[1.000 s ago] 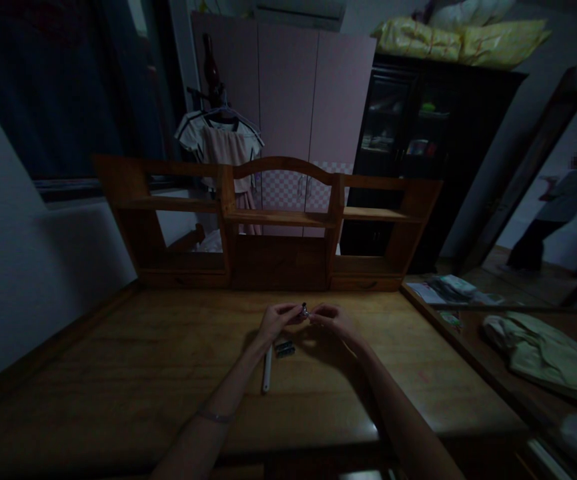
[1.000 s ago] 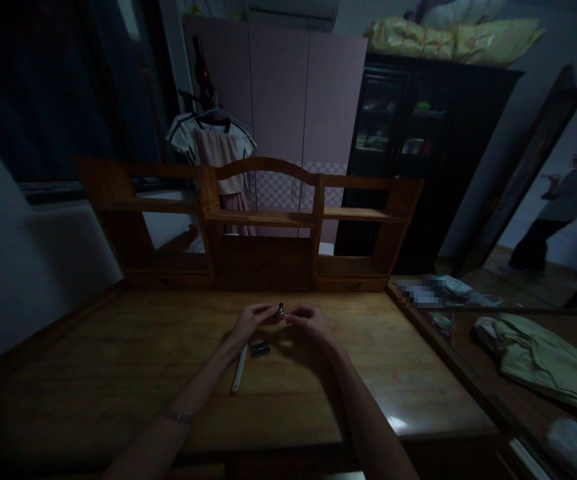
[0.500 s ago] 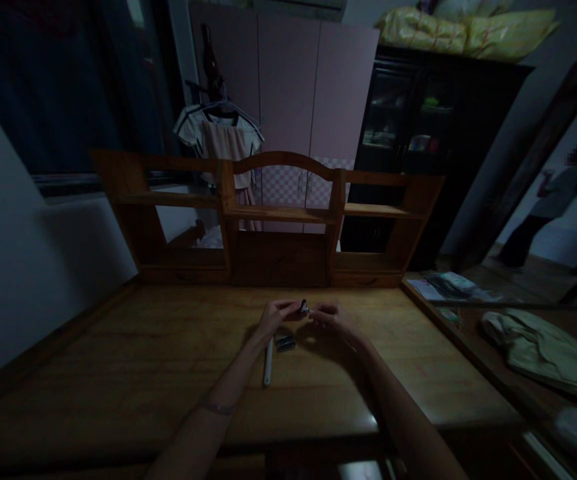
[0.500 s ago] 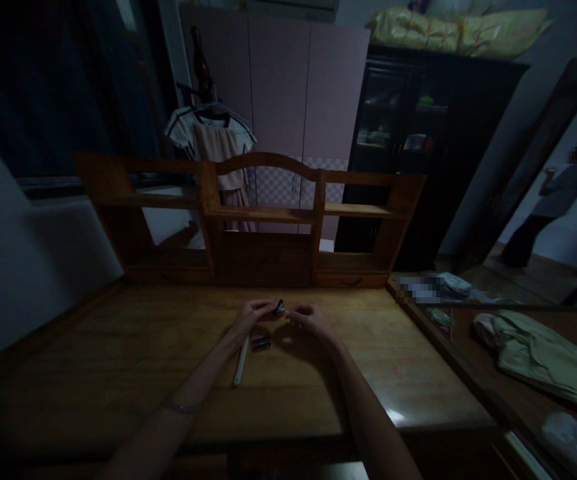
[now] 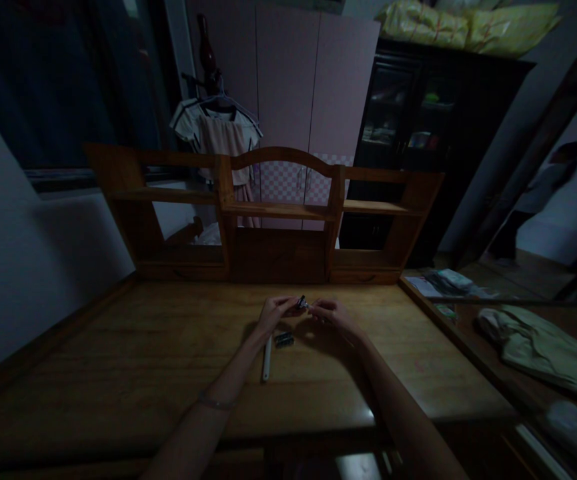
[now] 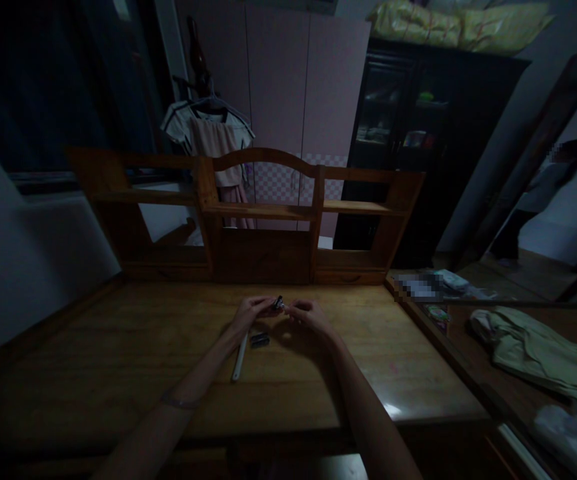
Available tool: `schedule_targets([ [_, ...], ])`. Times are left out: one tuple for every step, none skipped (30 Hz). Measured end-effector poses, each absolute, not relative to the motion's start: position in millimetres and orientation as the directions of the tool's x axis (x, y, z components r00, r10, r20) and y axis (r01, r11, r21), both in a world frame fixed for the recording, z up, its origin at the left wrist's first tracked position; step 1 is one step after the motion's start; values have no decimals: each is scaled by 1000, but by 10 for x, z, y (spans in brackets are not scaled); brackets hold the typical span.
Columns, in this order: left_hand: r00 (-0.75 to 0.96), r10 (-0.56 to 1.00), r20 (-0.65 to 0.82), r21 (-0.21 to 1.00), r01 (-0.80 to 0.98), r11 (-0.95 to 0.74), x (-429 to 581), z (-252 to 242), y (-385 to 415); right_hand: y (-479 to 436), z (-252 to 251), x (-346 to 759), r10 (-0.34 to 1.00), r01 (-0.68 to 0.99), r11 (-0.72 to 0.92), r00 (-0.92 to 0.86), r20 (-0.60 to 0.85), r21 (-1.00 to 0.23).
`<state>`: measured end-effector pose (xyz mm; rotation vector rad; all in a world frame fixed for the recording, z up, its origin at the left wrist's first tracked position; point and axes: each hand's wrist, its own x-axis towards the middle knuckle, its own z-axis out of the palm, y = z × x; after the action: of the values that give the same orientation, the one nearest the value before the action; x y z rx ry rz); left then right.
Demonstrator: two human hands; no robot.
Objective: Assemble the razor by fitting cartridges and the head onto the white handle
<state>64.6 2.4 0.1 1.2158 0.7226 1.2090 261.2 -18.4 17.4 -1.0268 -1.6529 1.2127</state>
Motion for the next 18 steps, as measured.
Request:
schedule_targets([
  [265,948,176,950,-298,-93,647,13,15,-186,169,2612,935,138,201,-321,148,-970],
  [267,947,178,950,-298,-95,646,25,4,-188,165,2613,937,136,201,-317,149,-970],
  [269,946,178,950,-297,-95,645,36,-6,-190,161,2615,938,134,202,-311,152,-970],
  [269,947,178,951,-295,-95,644,47,-16,-191,159,2618,939,135,204,-308,155,-970],
  [269,946,179,951,-294,-96,643,55,-25,-192,158,2620,939,141,204,-308,153,-969],
  [269,946,180,951,-294,-97,643,62,-31,-191,158,2622,940,149,203,-307,150,-968],
  [269,946,180,950,-296,-97,644,65,-34,-191,160,2622,940,159,203,-309,147,-966],
  [271,946,179,950,-298,-94,646,66,-34,-190,163,2622,939,168,203,-312,144,-965],
  [272,946,176,950,-300,-91,648,64,-31,-190,166,2621,940,172,205,-308,145,-964],
  [272,947,172,949,-303,-85,651,61,-26,-190,168,2619,942,171,207,-300,149,-963],
  [271,948,167,949,-306,-80,655,57,-19,-191,168,2617,944,165,209,-291,155,-964],
  [269,949,164,948,-309,-76,657,53,-14,-191,167,2616,944,157,211,-287,160,-965],
  [269,949,164,947,-313,-75,659,49,-9,-190,164,2615,944,150,211,-288,161,-966],
  [271,948,167,945,-318,-75,660,47,-6,-190,160,2616,943,147,211,-291,162,-966],
  [277,946,170,944,-321,-76,660,45,-4,-189,154,2618,941,146,213,-298,162,-966],
  [284,943,174,943,-323,-77,659,44,-5,-189,148,2620,939,147,213,-304,161,-966],
  [288,941,179,943,-322,-81,658,43,-6,-189,142,2621,940,145,213,-301,163,-966],
  [289,939,184,944,-320,-87,658,43,-8,-191,136,2621,942,141,212,-293,164,-967],
])
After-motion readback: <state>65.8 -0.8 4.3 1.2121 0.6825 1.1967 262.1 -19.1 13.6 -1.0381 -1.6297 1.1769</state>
